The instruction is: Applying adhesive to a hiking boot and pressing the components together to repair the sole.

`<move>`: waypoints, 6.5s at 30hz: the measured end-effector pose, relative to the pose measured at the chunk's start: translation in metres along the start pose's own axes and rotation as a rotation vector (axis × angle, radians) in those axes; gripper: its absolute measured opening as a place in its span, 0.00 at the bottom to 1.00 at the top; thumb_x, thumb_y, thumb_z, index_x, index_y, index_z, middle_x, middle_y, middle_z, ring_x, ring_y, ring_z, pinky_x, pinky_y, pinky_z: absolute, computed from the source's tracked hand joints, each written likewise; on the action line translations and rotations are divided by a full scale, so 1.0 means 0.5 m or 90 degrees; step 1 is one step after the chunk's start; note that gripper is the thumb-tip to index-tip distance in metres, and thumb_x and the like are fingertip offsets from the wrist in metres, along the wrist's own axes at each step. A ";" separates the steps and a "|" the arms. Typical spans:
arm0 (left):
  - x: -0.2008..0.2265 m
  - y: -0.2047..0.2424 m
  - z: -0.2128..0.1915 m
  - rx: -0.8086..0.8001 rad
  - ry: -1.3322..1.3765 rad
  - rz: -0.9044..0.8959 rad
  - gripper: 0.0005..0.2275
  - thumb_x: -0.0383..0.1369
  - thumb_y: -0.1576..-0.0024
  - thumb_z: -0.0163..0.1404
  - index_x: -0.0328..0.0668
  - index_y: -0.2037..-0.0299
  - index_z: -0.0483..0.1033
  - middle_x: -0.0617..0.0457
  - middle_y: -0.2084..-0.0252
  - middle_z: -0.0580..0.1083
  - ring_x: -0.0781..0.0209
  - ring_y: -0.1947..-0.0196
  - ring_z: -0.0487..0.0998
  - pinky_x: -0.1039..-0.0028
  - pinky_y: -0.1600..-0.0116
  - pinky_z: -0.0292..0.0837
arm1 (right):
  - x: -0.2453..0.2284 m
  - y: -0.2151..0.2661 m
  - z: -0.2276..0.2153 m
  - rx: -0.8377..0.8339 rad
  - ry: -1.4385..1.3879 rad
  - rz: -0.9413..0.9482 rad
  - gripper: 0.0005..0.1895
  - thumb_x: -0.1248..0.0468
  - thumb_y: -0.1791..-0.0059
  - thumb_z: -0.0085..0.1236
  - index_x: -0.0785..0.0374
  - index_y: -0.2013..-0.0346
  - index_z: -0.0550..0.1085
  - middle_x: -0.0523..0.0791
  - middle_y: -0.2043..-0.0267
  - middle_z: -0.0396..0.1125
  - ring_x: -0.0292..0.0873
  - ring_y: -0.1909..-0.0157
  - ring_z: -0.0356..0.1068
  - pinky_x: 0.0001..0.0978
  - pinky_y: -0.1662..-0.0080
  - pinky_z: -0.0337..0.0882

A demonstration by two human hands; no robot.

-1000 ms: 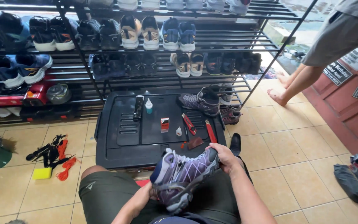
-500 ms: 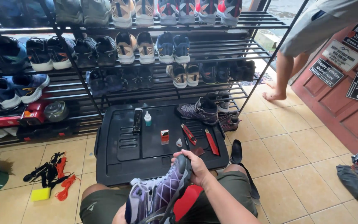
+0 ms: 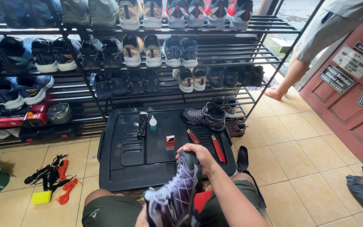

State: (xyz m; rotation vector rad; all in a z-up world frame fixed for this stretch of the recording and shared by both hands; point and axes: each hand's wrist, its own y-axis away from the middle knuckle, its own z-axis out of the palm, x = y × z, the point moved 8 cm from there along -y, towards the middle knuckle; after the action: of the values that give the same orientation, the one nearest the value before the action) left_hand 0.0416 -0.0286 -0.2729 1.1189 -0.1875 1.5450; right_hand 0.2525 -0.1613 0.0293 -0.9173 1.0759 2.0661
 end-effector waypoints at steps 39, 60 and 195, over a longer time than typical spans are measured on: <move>0.422 0.126 0.453 -0.394 -0.670 -0.075 0.31 0.49 0.53 0.59 0.45 0.41 0.69 0.59 0.49 0.76 0.70 0.49 0.75 0.77 0.44 0.70 | 0.011 0.054 0.099 -0.120 0.196 -0.033 0.11 0.67 0.57 0.53 0.69 0.65 0.80 0.56 0.63 0.75 0.47 0.59 0.75 0.37 0.56 0.75; 0.420 0.153 0.372 -0.108 -0.458 -0.040 0.26 0.46 0.59 0.66 0.45 0.53 0.75 0.57 0.56 0.79 0.69 0.56 0.78 0.77 0.51 0.73 | 0.027 0.046 0.132 -0.096 0.333 0.018 0.12 0.61 0.52 0.56 0.63 0.59 0.80 0.48 0.59 0.77 0.41 0.58 0.73 0.30 0.54 0.72; 0.470 0.156 0.454 -0.163 -0.590 0.296 0.35 0.54 0.50 0.63 0.50 0.40 0.58 0.29 0.55 0.78 0.27 0.50 0.79 0.49 0.47 0.77 | 0.032 0.031 0.068 -0.101 0.249 -0.183 0.13 0.64 0.55 0.55 0.64 0.60 0.79 0.48 0.74 0.68 0.35 0.71 0.66 0.23 0.74 0.69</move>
State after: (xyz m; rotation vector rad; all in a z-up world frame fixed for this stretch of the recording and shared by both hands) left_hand 0.1262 -0.0423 0.0521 1.5753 -1.3064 1.2162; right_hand 0.2215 -0.1360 0.0375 -1.5082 0.9105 1.7933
